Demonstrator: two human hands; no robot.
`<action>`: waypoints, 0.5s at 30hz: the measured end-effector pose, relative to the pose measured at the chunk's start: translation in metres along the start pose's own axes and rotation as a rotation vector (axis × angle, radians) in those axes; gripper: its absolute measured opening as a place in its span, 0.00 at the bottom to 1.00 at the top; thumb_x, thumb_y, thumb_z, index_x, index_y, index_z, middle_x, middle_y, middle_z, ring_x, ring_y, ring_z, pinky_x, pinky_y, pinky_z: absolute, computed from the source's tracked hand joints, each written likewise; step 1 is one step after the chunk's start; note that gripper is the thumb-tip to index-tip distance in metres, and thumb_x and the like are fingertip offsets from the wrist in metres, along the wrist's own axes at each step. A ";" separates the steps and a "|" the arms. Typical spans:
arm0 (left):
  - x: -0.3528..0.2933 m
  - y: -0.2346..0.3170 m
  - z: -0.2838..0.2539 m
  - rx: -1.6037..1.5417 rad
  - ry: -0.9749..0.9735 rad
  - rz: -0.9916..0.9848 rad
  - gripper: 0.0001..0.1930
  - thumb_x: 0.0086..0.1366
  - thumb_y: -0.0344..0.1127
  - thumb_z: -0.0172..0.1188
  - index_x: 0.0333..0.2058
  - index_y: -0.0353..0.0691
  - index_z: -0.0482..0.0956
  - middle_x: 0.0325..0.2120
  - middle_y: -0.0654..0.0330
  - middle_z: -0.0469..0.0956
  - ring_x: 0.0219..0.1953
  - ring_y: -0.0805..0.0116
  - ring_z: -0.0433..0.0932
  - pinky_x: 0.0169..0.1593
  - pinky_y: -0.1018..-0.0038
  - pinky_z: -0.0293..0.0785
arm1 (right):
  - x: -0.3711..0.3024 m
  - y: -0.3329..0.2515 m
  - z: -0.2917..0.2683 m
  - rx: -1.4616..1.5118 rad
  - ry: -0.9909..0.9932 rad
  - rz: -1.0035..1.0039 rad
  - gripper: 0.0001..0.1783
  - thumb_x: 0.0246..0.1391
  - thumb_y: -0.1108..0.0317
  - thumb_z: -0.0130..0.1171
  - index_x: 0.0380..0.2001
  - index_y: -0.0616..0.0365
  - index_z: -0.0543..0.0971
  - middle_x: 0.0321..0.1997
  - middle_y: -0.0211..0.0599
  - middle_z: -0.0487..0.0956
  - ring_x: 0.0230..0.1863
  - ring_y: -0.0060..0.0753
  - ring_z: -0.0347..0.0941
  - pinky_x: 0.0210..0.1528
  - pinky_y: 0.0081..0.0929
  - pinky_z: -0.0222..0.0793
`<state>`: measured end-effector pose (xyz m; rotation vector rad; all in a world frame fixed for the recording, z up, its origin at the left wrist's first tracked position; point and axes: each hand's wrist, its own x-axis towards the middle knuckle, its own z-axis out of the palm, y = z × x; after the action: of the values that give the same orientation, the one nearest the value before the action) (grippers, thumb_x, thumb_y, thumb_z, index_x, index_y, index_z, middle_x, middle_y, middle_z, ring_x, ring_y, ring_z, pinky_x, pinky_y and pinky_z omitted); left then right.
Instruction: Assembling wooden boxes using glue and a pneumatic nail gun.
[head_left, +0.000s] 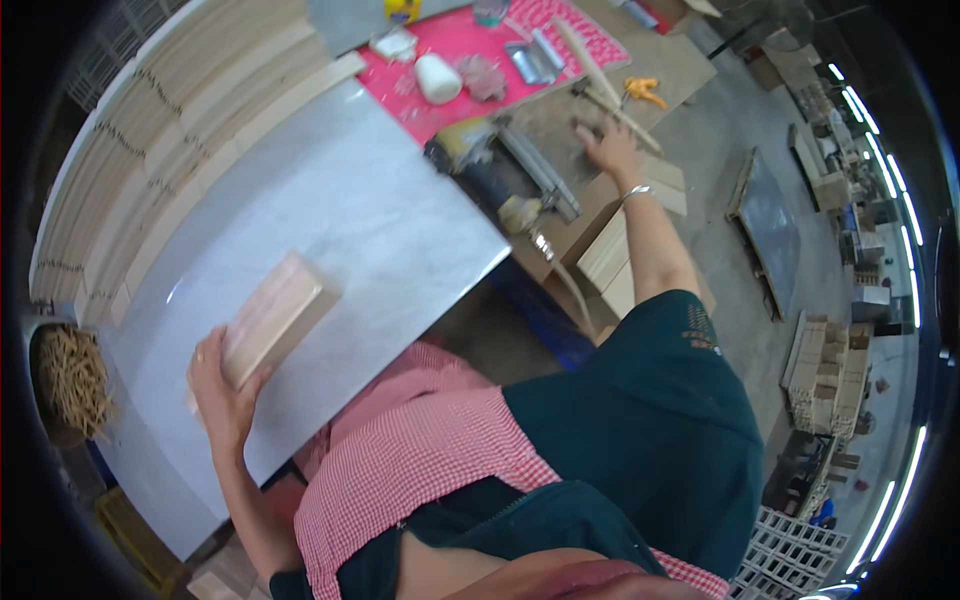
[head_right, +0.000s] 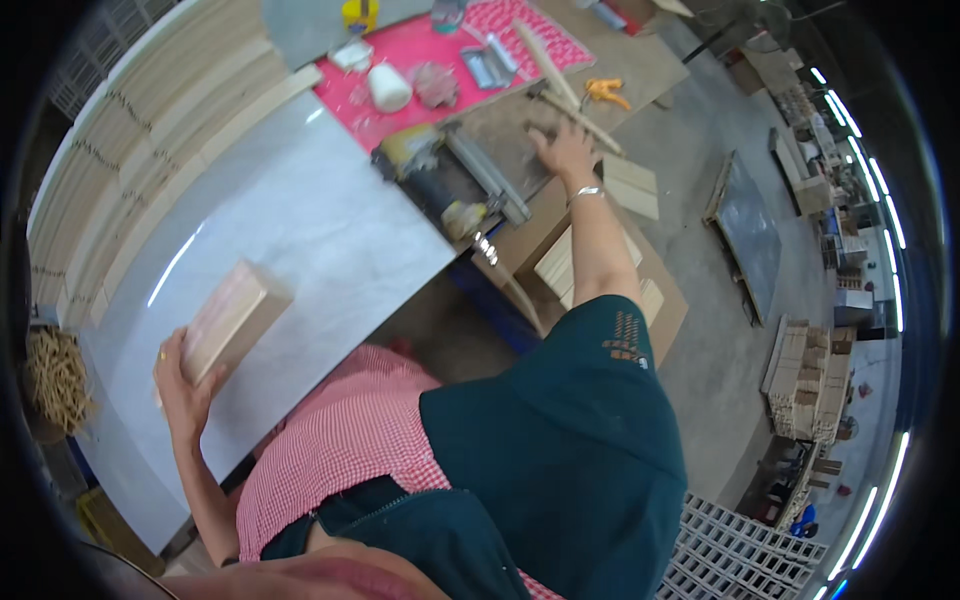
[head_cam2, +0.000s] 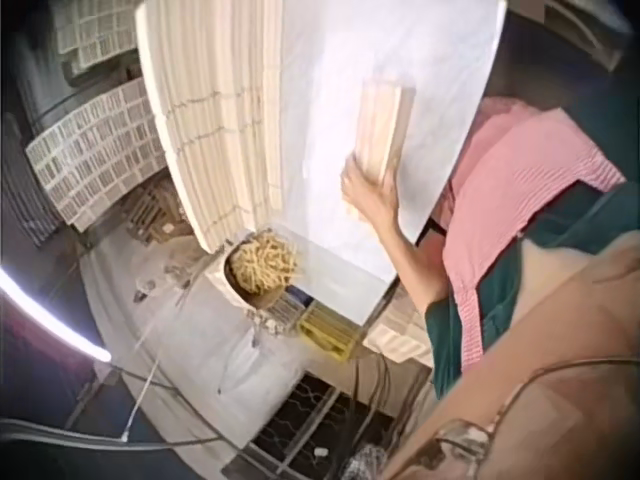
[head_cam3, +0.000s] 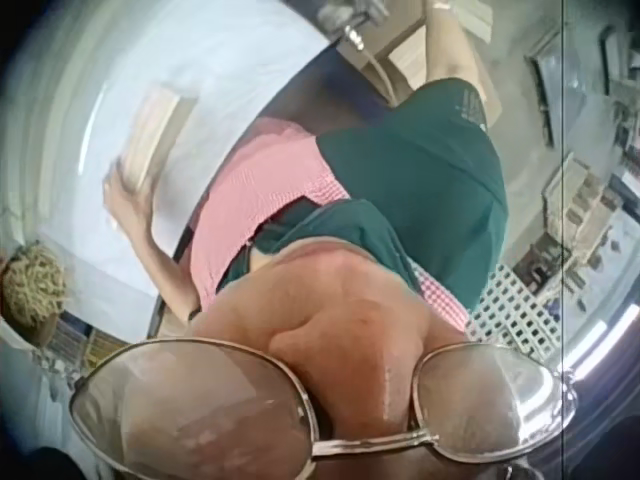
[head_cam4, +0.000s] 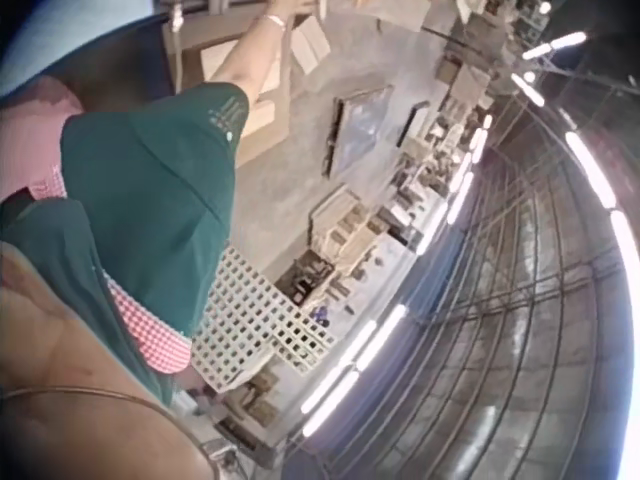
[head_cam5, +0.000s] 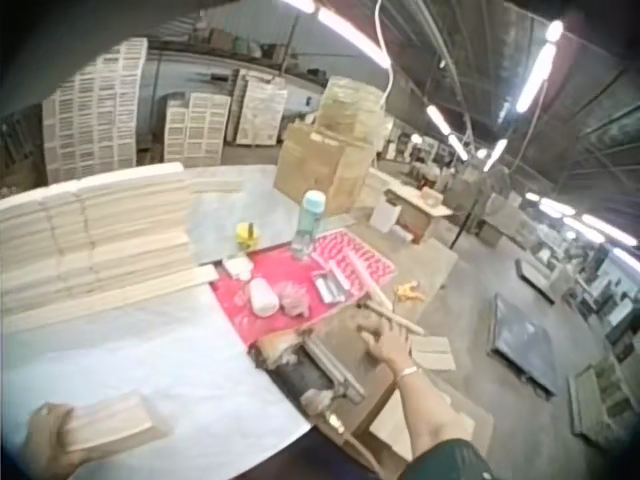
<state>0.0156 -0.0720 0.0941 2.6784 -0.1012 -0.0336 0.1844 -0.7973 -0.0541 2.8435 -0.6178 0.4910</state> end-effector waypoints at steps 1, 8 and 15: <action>-0.003 -0.001 0.002 -0.010 0.031 0.006 0.39 0.51 0.43 0.73 0.61 0.38 0.71 0.55 0.53 0.74 0.56 0.51 0.70 0.65 0.59 0.59 | 0.000 -0.003 0.002 -0.003 -0.097 -0.010 0.34 0.63 0.38 0.52 0.61 0.53 0.74 0.65 0.49 0.72 0.57 0.63 0.73 0.50 0.51 0.76; -0.009 -0.002 0.001 0.005 0.076 -0.006 0.40 0.50 0.44 0.74 0.61 0.39 0.71 0.55 0.53 0.75 0.56 0.51 0.70 0.65 0.59 0.59 | -0.033 -0.031 -0.053 0.060 -0.186 0.110 0.32 0.65 0.43 0.50 0.53 0.63 0.73 0.56 0.59 0.75 0.46 0.61 0.79 0.44 0.48 0.78; -0.008 0.004 0.006 0.021 0.090 0.014 0.39 0.51 0.43 0.73 0.61 0.38 0.71 0.55 0.53 0.75 0.56 0.50 0.70 0.65 0.59 0.58 | -0.037 0.002 -0.009 0.145 -0.108 0.236 0.23 0.61 0.51 0.55 0.36 0.65 0.77 0.31 0.48 0.82 0.30 0.57 0.82 0.34 0.46 0.79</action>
<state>0.0068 -0.0771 0.0908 2.6949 -0.0916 0.0928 0.1492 -0.7831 -0.0586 2.9634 -0.9834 0.4368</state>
